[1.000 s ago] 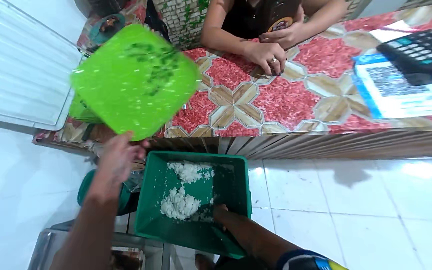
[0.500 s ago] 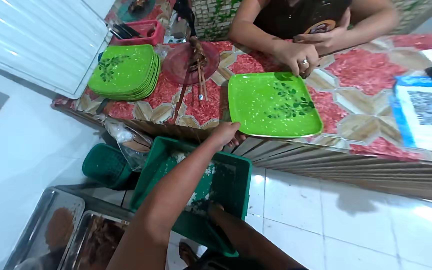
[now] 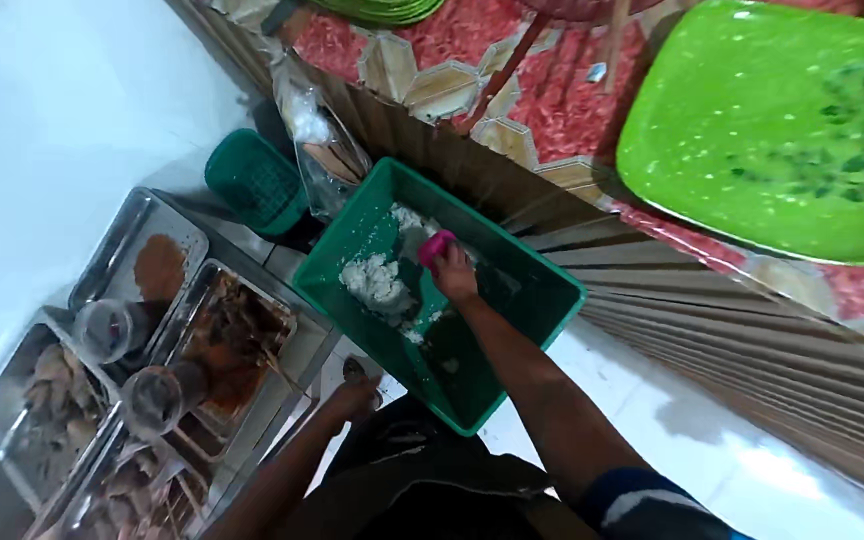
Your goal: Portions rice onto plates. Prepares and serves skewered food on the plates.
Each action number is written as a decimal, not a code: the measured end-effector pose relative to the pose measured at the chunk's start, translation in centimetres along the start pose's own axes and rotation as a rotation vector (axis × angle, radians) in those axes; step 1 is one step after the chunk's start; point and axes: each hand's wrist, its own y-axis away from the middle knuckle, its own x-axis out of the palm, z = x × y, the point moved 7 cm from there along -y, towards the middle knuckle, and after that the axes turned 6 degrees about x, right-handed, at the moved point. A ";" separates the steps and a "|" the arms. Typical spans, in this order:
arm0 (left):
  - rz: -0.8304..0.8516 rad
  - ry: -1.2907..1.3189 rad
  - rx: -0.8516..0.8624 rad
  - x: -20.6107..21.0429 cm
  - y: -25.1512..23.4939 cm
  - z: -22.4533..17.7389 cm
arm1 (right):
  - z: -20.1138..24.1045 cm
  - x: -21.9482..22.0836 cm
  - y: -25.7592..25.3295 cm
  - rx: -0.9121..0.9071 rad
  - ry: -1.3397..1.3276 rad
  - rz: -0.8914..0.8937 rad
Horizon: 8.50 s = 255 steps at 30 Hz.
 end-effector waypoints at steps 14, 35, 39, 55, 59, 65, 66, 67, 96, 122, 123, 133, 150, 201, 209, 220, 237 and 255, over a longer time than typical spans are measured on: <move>-0.087 0.530 0.064 0.8 -5.7 -2.0 | 4.1 9.4 0.4 0.048 0.134 0.259; -0.079 0.609 0.086 0.4 -6.1 -2.5 | 6.4 12.8 6.4 -0.006 -0.007 0.506; -0.093 0.605 0.079 0.4 -6.1 -2.2 | 6.0 11.1 7.7 -0.032 -0.110 0.473; -0.048 0.335 0.115 -0.8 -1.2 -2.0 | -3.8 -15.7 19.6 0.136 -1.436 0.159; -0.059 0.284 0.115 -1.0 0.9 -1.9 | -6.1 -25.8 23.9 0.091 -1.468 -0.089; -0.027 0.279 0.067 -0.2 2.3 -0.6 | -11.3 -36.8 22.3 0.182 -1.417 -0.512; -0.021 0.284 0.058 -0.1 2.5 -0.5 | -11.8 -38.5 21.4 0.186 -1.317 -0.614; -0.019 0.285 0.054 0.0 2.6 -0.3 | -12.0 -40.0 20.5 0.197 -1.157 -0.711; 0.014 0.008 0.212 -1.2 4.1 -3.2 | -11.1 -38.7 23.9 0.124 -0.248 -1.101; -0.559 0.100 0.679 -16.5 9.8 -52.0 | -6.6 -2.8 23.1 0.119 -1.021 -0.073; -0.576 0.145 0.748 -17.4 10.6 -51.5 | -6.6 -2.7 22.9 0.114 -1.021 -0.084; -0.203 -0.087 1.090 -0.1 22.6 -44.1 | -3.8 -3.8 22.9 0.039 -1.039 -0.007; 0.512 -0.424 0.626 40.0 8.8 -43.2 | -0.8 -9.9 28.8 0.207 -1.048 0.158; -0.570 -1.161 1.393 12.3 13.5 -54.1 | -7.8 -43.8 14.7 0.002 0.390 -0.562; -0.597 -1.526 1.242 13.3 6.9 -60.4 | -10.0 -43.9 14.5 0.005 0.375 -0.539; -0.508 -1.373 1.370 11.9 8.1 -61.6 | -10.6 -44.2 13.9 -0.033 0.376 -0.544; -0.549 -1.524 1.276 14.8 9.7 -52.7 | -8.9 -46.0 15.4 -0.040 0.292 -0.695; -0.434 -0.895 0.577 -4.6 -1.4 -11.5 | 1.5 -1.6 3.8 0.140 -0.135 0.112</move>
